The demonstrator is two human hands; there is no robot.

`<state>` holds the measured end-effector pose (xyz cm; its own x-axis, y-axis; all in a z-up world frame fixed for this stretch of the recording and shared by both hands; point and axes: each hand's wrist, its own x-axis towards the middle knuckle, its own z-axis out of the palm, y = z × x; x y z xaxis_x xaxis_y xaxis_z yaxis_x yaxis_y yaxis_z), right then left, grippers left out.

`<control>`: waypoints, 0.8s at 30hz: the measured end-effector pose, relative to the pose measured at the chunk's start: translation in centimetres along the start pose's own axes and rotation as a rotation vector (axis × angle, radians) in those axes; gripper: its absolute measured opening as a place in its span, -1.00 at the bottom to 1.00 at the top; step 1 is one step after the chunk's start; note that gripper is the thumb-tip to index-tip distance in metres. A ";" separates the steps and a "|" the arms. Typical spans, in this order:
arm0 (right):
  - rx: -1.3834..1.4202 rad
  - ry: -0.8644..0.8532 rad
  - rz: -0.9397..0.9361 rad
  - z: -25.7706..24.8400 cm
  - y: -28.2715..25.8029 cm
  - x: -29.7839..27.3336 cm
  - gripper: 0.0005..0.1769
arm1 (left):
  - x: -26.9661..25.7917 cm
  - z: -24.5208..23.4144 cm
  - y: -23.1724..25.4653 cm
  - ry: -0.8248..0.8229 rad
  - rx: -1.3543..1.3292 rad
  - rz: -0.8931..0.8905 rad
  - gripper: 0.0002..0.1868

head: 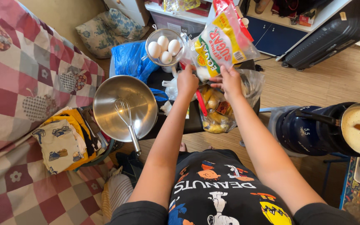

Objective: The person organizes baking supplies including flour, sugar, and eggs on a table, opens various packages of ingredients by hand, and measures them into a large metal bowl using a measuring cup.

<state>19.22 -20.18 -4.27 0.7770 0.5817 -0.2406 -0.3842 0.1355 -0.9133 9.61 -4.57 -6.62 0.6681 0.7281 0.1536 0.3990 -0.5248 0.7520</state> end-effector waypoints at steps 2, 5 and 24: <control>0.070 -0.009 0.015 0.0 -0.4 0.2 -0.63 | 0.1 -0.1 -0.5 0.061 -0.056 0.027 -0.79; 0.172 -0.024 0.048 -0.4 -0.8 0.4 -0.63 | 0.1 -0.3 -1.0 0.170 -0.091 -0.003 -0.86; 0.414 -0.185 0.059 -1.4 -0.2 0.3 -0.72 | 2.6 1.0 -3.5 0.120 -0.236 -0.182 -0.70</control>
